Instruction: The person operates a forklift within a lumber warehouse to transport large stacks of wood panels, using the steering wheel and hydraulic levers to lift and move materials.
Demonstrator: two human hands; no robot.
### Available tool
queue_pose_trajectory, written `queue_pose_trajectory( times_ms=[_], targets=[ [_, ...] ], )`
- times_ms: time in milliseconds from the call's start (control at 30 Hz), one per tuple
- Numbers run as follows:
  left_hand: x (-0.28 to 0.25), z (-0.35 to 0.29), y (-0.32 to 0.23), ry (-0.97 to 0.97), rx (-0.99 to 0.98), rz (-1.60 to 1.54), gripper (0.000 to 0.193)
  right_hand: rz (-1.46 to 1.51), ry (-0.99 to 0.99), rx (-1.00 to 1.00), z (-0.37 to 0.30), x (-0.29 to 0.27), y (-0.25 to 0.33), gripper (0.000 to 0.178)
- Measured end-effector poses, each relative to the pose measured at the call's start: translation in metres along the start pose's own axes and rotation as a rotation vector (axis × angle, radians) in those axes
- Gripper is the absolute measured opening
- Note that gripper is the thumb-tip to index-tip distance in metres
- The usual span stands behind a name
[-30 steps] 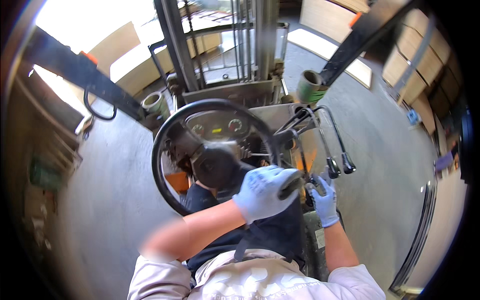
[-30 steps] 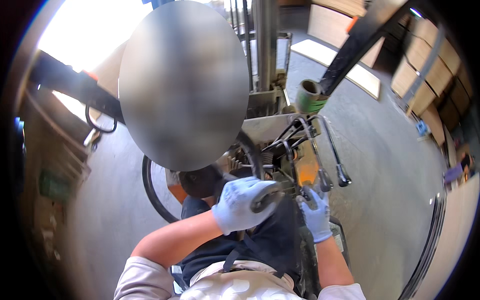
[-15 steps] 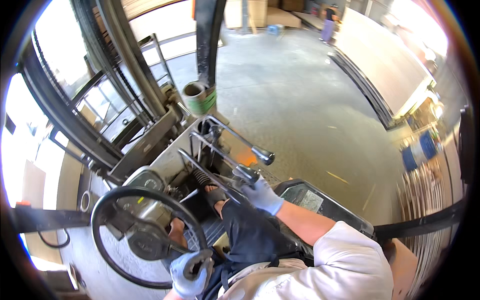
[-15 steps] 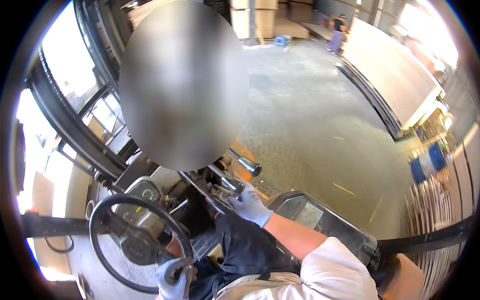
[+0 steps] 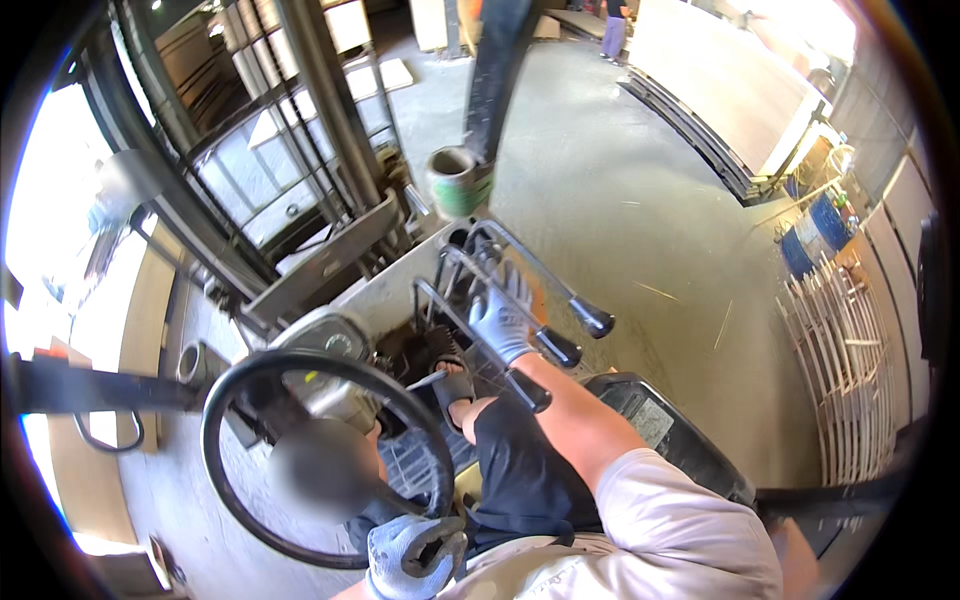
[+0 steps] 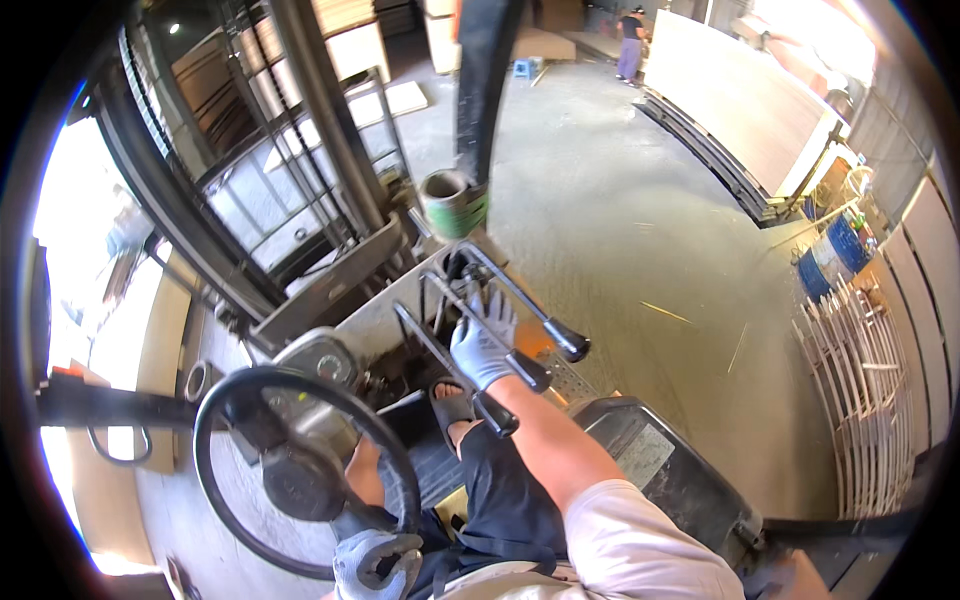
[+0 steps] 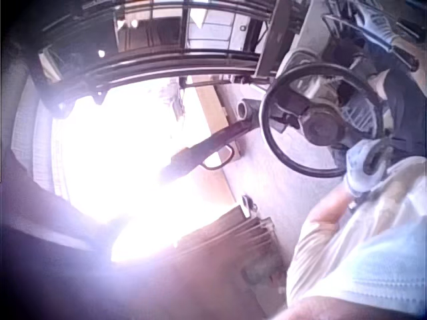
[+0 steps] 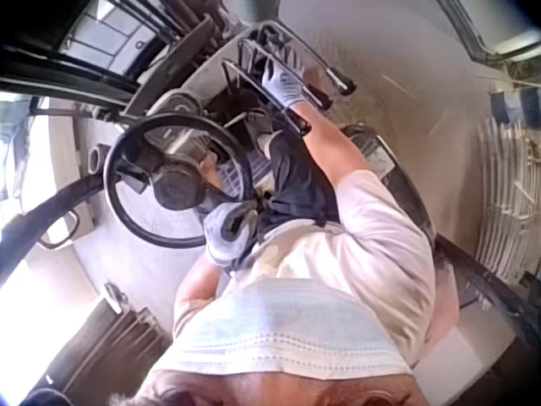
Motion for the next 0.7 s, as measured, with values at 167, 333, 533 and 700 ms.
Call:
queue_pose_trajectory(
  times_ms=[167,333,533,700],
  targets=[
    [-0.050,-0.070,0.007,0.092,0.101,-0.061,0.023,-0.012,0.002,0.043,-0.051,-0.017,0.012,0.058],
    [-0.144,-0.160,0.027,0.018,-0.037,-0.044,0.018,-0.027,0.116,0.233,-0.085,-0.015,0.065,0.073],
    [-0.275,-0.258,0.077,-0.355,-0.349,-0.200,0.019,0.339,-0.001,0.281,-0.145,-0.008,0.043,0.076],
    [-0.409,-0.182,0.110,-0.728,-0.264,-0.390,0.029,1.545,0.304,0.836,-0.226,-0.134,-0.052,0.041]
  ],
)
Point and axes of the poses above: each hand's wrist, its own z-axis towards the middle knuckle, its own x-axis out of the palm, y = z × x, the point moved 9 cm from there along z, towards the middle knuckle, and after that the axes turned 5 degrees about x, right-handed, at the moved point
